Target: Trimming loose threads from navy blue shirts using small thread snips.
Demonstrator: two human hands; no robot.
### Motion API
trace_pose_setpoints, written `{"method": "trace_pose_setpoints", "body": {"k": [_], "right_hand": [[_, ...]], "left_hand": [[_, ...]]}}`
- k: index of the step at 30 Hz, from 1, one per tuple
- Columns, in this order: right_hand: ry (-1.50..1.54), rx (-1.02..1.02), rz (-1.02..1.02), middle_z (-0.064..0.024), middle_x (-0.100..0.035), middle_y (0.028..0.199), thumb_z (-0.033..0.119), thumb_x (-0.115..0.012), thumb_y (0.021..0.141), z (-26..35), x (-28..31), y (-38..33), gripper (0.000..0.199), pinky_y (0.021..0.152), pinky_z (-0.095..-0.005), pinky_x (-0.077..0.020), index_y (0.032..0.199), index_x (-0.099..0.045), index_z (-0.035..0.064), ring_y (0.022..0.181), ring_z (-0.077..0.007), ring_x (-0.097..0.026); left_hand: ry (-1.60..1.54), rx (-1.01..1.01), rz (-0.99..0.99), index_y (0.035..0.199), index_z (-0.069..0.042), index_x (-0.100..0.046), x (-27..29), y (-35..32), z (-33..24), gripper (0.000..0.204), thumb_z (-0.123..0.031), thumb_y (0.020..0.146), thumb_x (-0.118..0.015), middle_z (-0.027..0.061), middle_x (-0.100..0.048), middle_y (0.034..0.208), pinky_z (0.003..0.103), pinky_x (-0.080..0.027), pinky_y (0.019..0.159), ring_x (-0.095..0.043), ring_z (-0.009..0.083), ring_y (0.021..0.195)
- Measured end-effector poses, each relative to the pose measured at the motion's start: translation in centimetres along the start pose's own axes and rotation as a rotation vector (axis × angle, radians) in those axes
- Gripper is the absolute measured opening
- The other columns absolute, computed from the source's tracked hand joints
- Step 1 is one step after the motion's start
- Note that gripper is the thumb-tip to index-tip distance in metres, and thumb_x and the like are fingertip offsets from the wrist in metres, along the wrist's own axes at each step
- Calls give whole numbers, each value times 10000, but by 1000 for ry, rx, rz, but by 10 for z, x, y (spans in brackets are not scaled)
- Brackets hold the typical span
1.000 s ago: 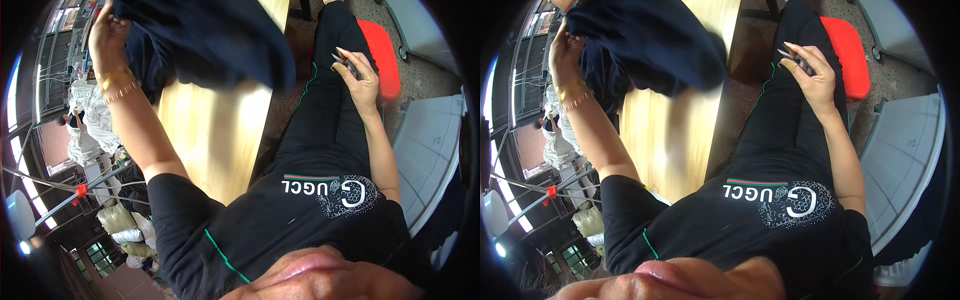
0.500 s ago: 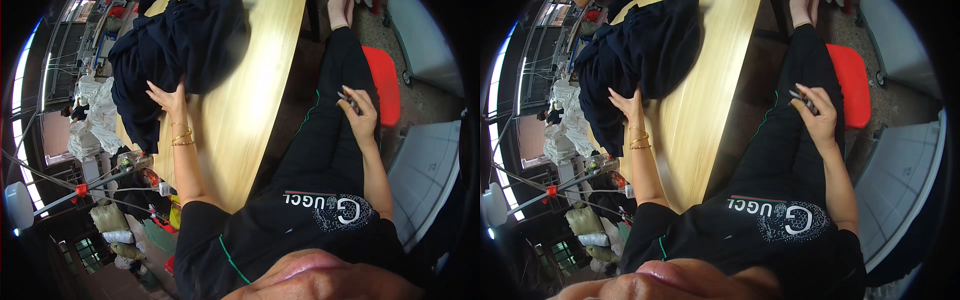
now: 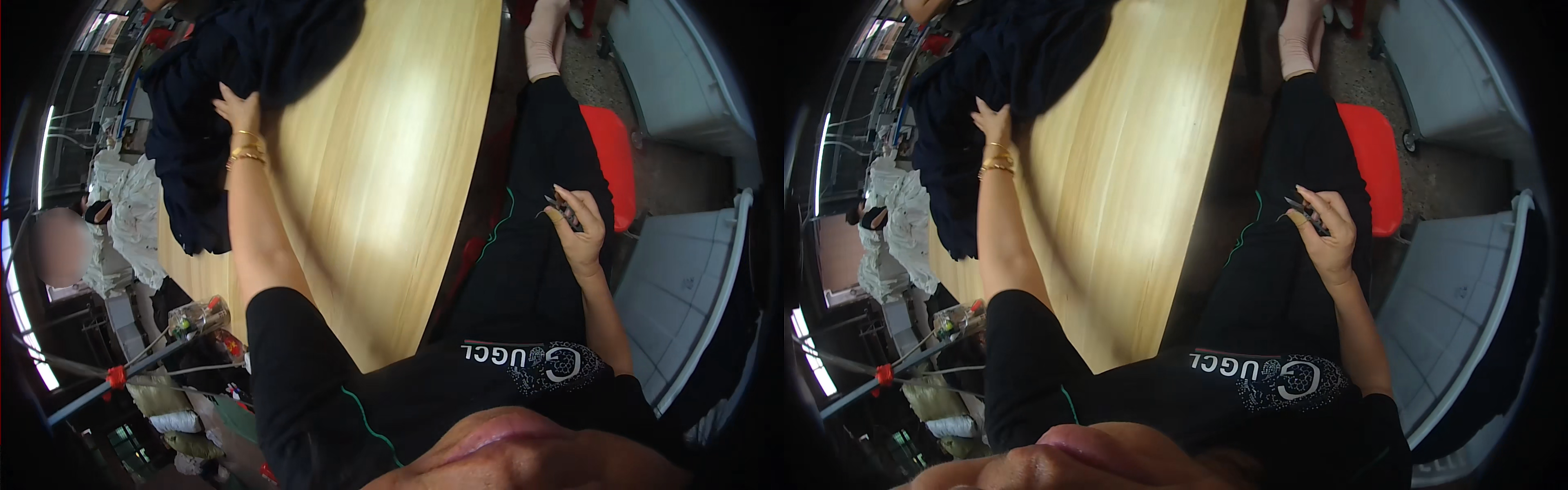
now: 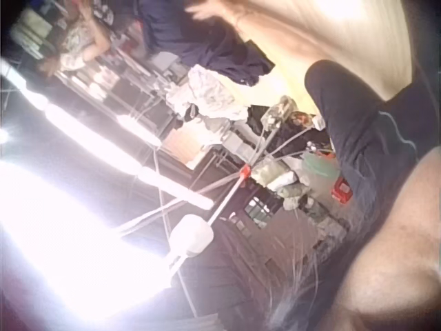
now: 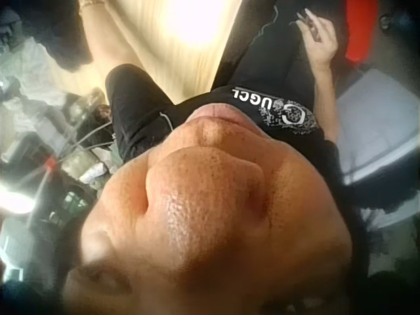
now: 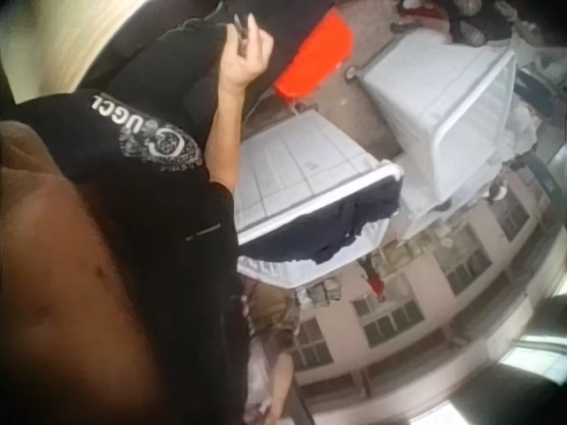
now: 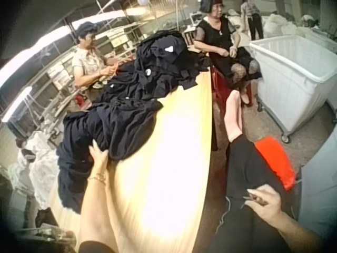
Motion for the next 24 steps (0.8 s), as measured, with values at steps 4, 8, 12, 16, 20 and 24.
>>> {"method": "trace_pose_setpoints", "body": {"k": [4,8,12,16,20,24], "right_hand": [[-32,-78,-13,-37,-621,949,-13,-816,768,-1,13,-4,433,631,-213,-450,1185,-716,45,740,-79,-554],[-9,-31,-35,-69,-637,967,32,-819,782,-13,1,0,418,685,-243,-514,1187,-718,56,806,-135,-620],[13,-35,-84,-54,-660,943,114,-836,793,-29,0,-2,367,662,-261,-518,1146,-741,85,748,-137,-625],[40,18,-123,-67,-681,914,143,-846,774,-17,-10,-4,360,687,-293,-527,1115,-748,80,778,-171,-652],[92,25,-131,-72,-684,913,141,-847,773,9,-4,-1,369,691,-287,-527,1121,-744,73,789,-164,-663],[86,-113,-188,-63,-686,912,173,-855,779,-14,22,-37,347,700,-280,-535,1091,-750,61,791,-154,-670]], "left_hand": [[-694,210,67,1387,-2,-549,-22,85,-23,704,-97,735,-795,108,-676,1162,334,-492,879,-625,237,1033],[-757,-32,-81,1342,47,-567,-89,104,-99,621,-15,763,-781,170,-671,1178,343,-509,926,-629,232,1012],[-548,-398,445,1478,-45,-472,-190,1,-257,773,-304,825,-796,177,-500,1399,409,-420,1039,-505,289,1263],[-199,-680,592,1516,-100,-428,-255,-36,-257,869,-565,835,-703,224,-414,1499,502,-308,1137,-401,377,1387],[259,-1305,-885,1507,-53,-417,-245,-17,-253,1029,-696,760,-710,288,-355,1543,488,-249,1199,-331,426,1443],[-168,-630,600,1502,-51,-426,-284,-96,-320,1028,-715,762,-688,282,-359,1545,495,-243,1197,-326,415,1450]]}}
Point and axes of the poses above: each hand's wrist, its own y-axis towards the middle knuckle, its own x-axis out of the back of the hand, z = x × y, the point moved 4 cm from there along y, towards the middle knuckle
